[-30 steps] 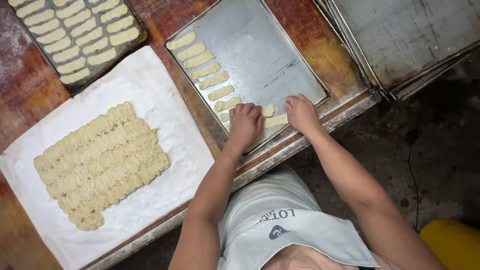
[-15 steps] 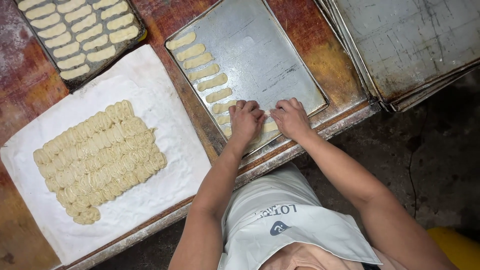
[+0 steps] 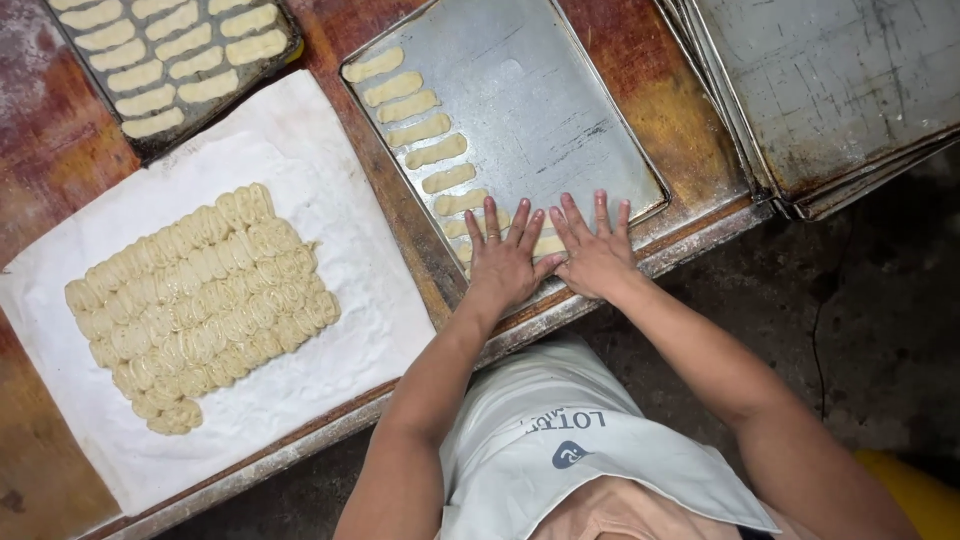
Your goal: Separating pre-cut dough strips from a sheet and arranging them in rows on a baking tray.
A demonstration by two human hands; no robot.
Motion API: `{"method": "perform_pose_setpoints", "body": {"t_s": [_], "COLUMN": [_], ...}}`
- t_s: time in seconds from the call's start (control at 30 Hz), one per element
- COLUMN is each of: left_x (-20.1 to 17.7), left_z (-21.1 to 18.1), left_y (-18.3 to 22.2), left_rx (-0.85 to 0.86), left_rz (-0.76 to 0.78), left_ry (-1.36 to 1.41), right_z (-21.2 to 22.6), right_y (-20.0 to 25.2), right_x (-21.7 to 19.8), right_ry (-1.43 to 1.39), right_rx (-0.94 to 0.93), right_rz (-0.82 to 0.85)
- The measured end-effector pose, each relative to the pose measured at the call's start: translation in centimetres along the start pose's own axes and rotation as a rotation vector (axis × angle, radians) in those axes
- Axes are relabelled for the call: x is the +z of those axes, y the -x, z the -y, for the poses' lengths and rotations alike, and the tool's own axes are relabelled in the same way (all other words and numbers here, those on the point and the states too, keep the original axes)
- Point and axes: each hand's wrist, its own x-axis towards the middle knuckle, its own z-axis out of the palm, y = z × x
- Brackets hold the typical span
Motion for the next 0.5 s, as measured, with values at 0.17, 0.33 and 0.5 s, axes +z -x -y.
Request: {"method": "perform_pose_setpoints", "body": {"t_s": [0.17,0.33,0.5], "left_x": [3.1,10.6,20.6], "left_z": [2.7,13.4,31.7], "left_y": [1.6,9.0,20.9], "left_rx": [0.079,-0.113,-0.546], "left_rz": [-0.235,-0.772,-1.265], "left_ry": [0.112,0.273,0.279], "right_z": [0.3,10.6,33.8], "right_y": [-0.4,-5.2,-9.5], "right_x": [-0.5,1.0,4.6], "right_ry": [-0.032,-0.234,-0.260], "right_rx": [0.044,-0.312,-0.850], "right_rz": [-0.049,-0.728,-0.646]}}
